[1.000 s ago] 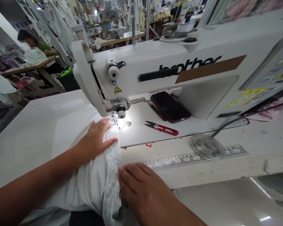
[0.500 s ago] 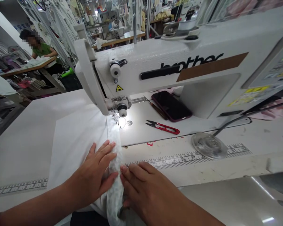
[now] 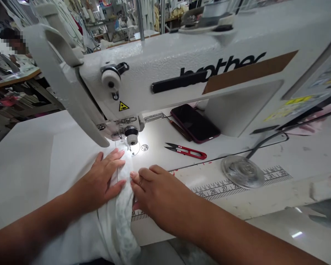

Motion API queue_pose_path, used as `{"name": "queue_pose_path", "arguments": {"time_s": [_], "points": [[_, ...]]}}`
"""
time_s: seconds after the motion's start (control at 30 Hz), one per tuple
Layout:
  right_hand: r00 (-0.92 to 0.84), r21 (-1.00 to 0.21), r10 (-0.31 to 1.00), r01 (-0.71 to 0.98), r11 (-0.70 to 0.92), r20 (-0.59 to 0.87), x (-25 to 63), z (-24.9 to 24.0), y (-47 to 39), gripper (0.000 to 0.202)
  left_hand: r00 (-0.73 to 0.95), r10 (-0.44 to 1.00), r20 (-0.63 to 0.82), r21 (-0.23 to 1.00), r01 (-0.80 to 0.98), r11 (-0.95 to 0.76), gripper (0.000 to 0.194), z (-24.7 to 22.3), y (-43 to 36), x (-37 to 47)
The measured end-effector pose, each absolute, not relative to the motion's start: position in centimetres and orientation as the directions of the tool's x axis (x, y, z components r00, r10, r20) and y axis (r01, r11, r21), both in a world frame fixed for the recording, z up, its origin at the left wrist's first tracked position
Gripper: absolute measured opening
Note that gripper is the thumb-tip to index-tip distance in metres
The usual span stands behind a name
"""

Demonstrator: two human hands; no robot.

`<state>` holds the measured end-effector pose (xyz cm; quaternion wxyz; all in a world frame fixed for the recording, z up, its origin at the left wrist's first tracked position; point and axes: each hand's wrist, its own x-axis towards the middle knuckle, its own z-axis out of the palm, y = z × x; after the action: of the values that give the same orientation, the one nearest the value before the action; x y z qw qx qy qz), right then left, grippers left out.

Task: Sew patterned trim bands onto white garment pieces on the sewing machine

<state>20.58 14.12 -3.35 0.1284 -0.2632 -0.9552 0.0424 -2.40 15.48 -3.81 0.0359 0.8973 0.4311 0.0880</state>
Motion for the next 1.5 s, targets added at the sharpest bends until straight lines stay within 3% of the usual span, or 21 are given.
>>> {"name": "queue_pose_path", "arguments": {"time_s": [0.33, 0.5, 0.63, 0.73, 0.83, 0.93, 1.03, 1.13, 1.23, 1.3, 1.4, 1.5], "points": [[-0.819, -0.116, 0.534, 0.522, 0.845, 0.209, 19.6, -3.2, 18.4, 0.030, 0.600, 0.791, 0.117, 0.155, 0.776, -0.612, 0.038, -3.4, 20.5, -3.3], [-0.781, -0.186, 0.590, 0.561, 0.807, 0.203, 19.4, -2.7, 18.1, 0.030, 0.622, 0.769, 0.150, 0.122, 0.760, -0.639, 0.035, -3.4, 21.4, -3.7], [-0.689, -0.306, 0.651, 0.575, 0.758, 0.318, 20.5, -3.4, 13.0, 0.030, 0.636, 0.752, 0.173, 0.125, 0.743, -0.657, 0.027, -3.0, 17.0, -4.2], [-0.539, -0.389, 0.679, 0.561, 0.731, 0.499, 21.3, -5.1, 7.6, 0.024, 0.670, 0.730, 0.135, 0.236, 0.694, -0.681, 0.024, -2.5, 11.2, -4.2], [-0.436, -0.413, 0.741, 0.632, 0.656, 0.511, 21.0, -6.9, 3.4, 0.015, 0.708, 0.691, 0.147, 0.348, 0.616, -0.706, 0.019, -2.3, 6.3, -3.4], [-0.281, -0.534, 0.805, 0.628, 0.566, 0.522, 19.6, -8.1, 1.1, 0.015, 0.696, 0.700, 0.158, 0.375, 0.614, -0.695, 0.023, -2.3, 3.9, -2.5], [-0.190, -0.742, 0.899, 0.511, 0.434, 0.394, 18.5, -8.7, -0.1, 0.014, 0.681, 0.713, 0.166, 0.302, 0.653, -0.694, 0.038, -2.5, 3.0, -1.8], [-0.162, -0.981, 0.984, 0.167, 0.096, 0.069, 17.7, -9.0, -1.0, 0.025, 0.661, 0.714, 0.232, 0.207, 0.684, -0.700, 0.033, -3.0, 2.4, -1.2], [-0.299, -0.942, 0.943, -0.250, -0.226, -0.147, 16.7, -8.9, -1.6, 0.033, 0.637, 0.695, 0.333, 0.185, 0.679, -0.710, 0.017, -3.5, 1.7, -0.6], [-0.390, -0.882, 0.907, -0.355, -0.310, -0.162, 15.9, -8.5, -1.8, 0.034, 0.620, 0.692, 0.369, 0.212, 0.669, -0.713, 0.022, -3.6, 1.4, -0.4], [-0.401, -0.929, 0.910, -0.287, -0.233, -0.104, 15.7, -7.6, -1.7, 0.036, 0.647, 0.666, 0.372, 0.270, 0.611, -0.744, 0.025, -3.3, 1.0, -0.5], [-0.240, -0.993, 0.967, 0.049, 0.103, 0.089, 17.3, -6.4, -1.0, 0.026, 0.682, 0.633, 0.366, 0.294, 0.561, -0.774, 0.026, -2.7, 0.8, -1.4]]}}
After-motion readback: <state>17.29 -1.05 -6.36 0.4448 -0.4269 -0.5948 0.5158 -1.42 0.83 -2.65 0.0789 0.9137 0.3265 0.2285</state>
